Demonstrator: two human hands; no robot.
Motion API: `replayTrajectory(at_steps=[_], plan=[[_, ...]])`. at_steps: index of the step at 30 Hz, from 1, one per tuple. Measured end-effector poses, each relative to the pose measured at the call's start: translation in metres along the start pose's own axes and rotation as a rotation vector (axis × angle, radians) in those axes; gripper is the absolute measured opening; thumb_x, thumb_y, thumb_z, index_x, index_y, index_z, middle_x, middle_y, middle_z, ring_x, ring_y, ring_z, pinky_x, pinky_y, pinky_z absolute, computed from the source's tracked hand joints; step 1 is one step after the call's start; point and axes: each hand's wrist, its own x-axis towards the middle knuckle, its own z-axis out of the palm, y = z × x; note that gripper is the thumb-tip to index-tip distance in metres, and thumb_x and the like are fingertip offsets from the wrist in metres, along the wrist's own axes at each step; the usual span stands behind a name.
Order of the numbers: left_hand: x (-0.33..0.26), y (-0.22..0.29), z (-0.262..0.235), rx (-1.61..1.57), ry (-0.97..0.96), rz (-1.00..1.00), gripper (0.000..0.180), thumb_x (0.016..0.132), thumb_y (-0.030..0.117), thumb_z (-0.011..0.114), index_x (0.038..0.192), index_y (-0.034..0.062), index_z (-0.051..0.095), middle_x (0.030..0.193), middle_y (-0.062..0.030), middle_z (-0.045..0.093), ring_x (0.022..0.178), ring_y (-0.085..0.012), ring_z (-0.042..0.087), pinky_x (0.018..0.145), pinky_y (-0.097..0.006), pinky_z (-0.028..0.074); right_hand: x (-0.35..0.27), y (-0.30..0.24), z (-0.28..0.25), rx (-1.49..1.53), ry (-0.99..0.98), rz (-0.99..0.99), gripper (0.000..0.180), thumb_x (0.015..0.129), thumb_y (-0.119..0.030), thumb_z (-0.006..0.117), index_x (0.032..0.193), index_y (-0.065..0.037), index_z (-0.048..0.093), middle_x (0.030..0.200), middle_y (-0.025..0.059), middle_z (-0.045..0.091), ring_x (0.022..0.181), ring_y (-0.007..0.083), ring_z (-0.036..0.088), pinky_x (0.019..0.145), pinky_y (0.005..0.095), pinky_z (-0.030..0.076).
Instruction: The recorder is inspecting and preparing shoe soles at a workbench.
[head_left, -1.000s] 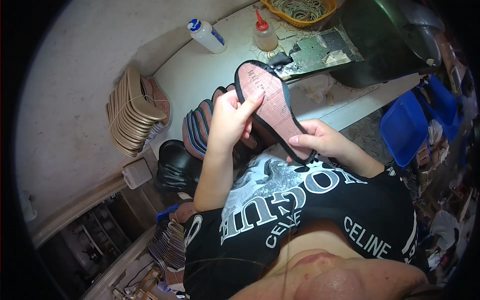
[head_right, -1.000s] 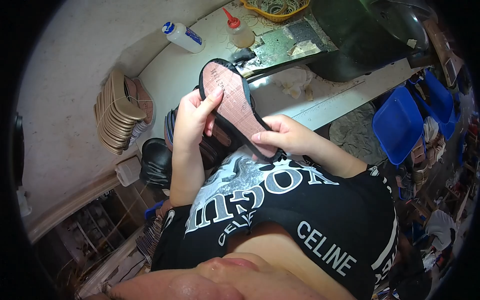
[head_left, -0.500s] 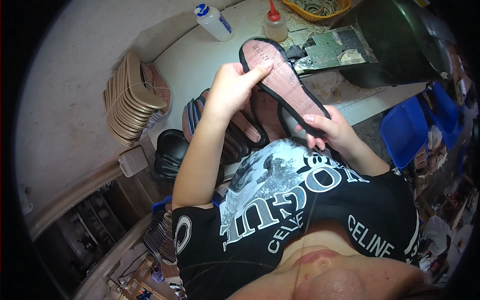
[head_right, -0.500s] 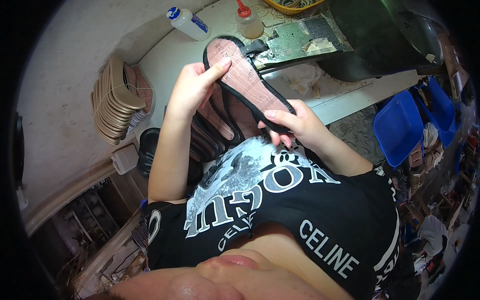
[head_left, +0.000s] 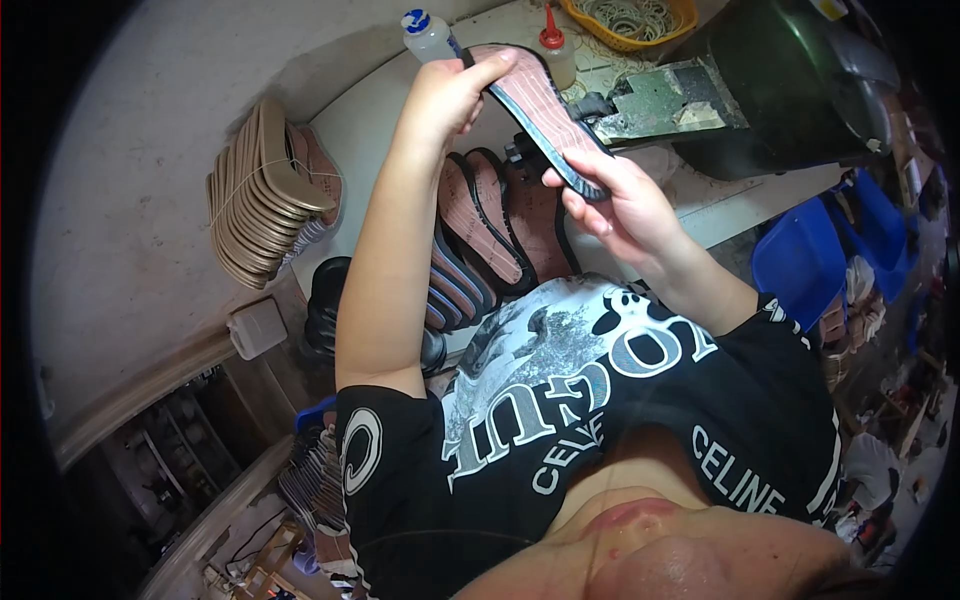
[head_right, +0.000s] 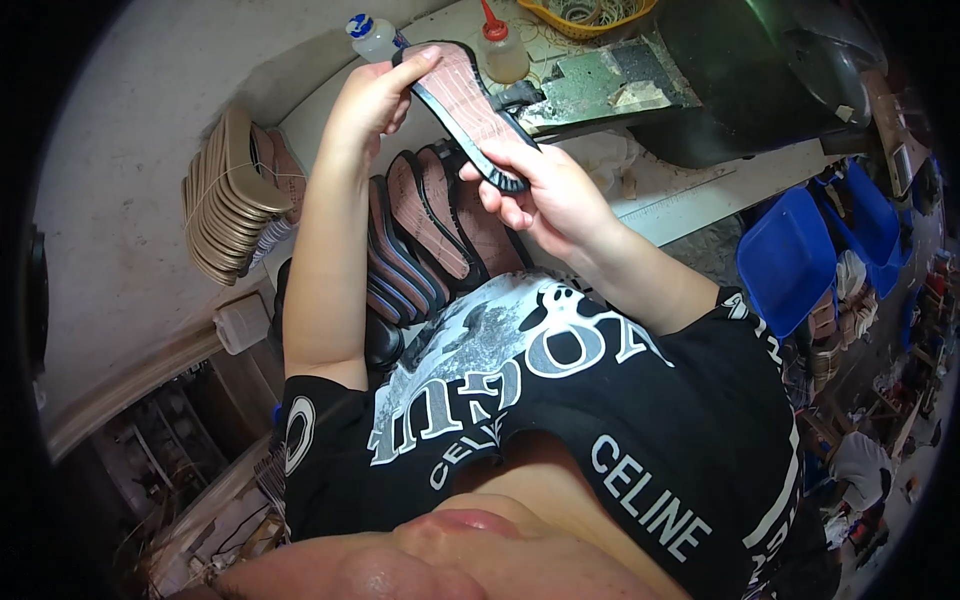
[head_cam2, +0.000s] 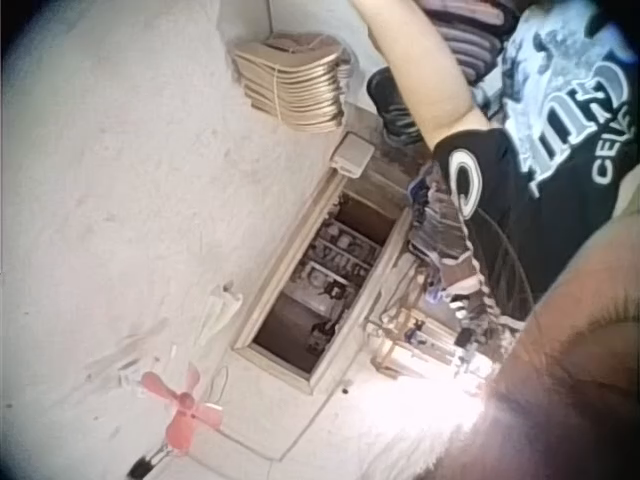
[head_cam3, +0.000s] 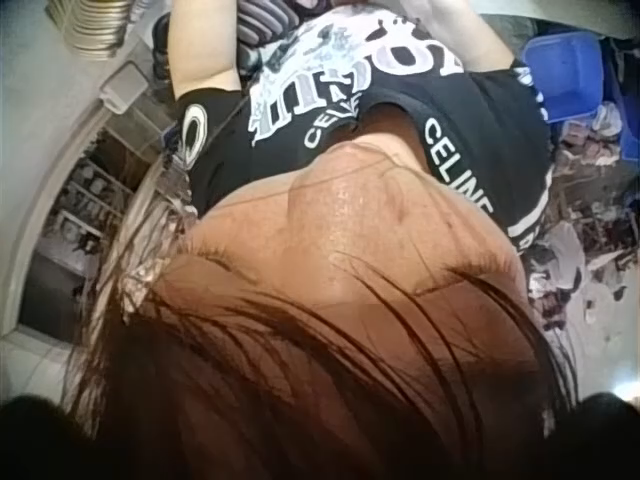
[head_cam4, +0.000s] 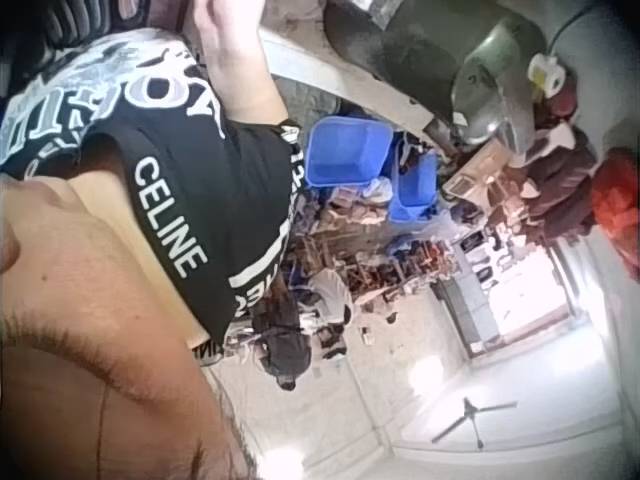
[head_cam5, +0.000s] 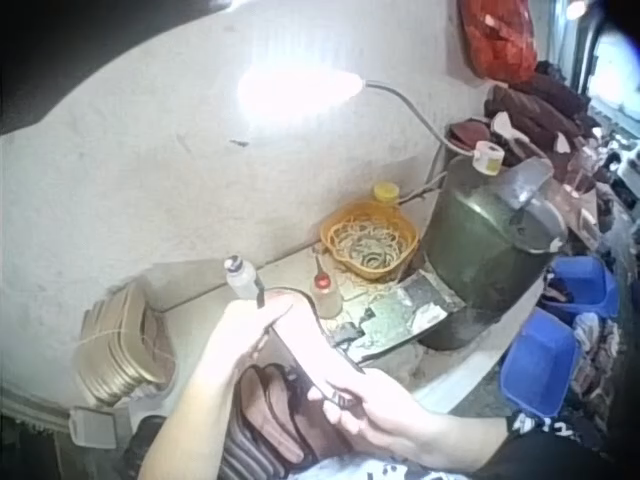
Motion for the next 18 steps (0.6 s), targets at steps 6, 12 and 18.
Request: replayTrajectory(at_steps=[6, 12, 18], plan=[[-0.105, 0.007, 0.003, -0.702, 0.125, 0.335, 0.039, 0.093, 0.019, 0.051, 0.122, -0.0076, 0.048, 0.112, -0.0182, 0.061, 0.099, -0.0226, 0.062, 0.085, -0.035, 0.050, -0.039, -0.011, 0.026, -0.468, -0.295, 0.305, 0.030, 0.092, -0.031, 0.059, 0.099, -0.003, 0.064, 0.072, 0.0035, 0.065, 0.050, 0.0076, 0.054, 0.047, 0.0208, 0.042], [-0.121, -0.006, -0.001, -0.945, -0.253, 0.217, 0.052, 0.096, 0.030, 0.046, 0.131, -0.0072, 0.036, 0.119, -0.0282, 0.055, 0.102, -0.0364, 0.061, 0.084, -0.046, 0.053, -0.019, -0.007, 0.011, -1.124, -0.489, 0.140, 0.032, 0.088, -0.031, 0.065, 0.095, 0.000, 0.066, 0.078, 0.0019, 0.067, 0.067, 0.0104, 0.060, 0.063, 0.0262, 0.049], [-0.134, -0.015, 0.006, -0.816, -0.237, 0.256, 0.052, 0.090, 0.026, 0.053, 0.124, -0.0096, 0.038, 0.098, -0.0210, 0.060, 0.068, -0.0179, 0.065, 0.042, -0.025, 0.049, -0.023, -0.024, 0.017, -0.504, -0.303, -0.271, 0.028, 0.088, -0.013, 0.065, 0.112, 0.001, 0.060, 0.094, 0.0041, 0.064, 0.087, 0.0084, 0.059, 0.080, 0.0251, 0.048]])
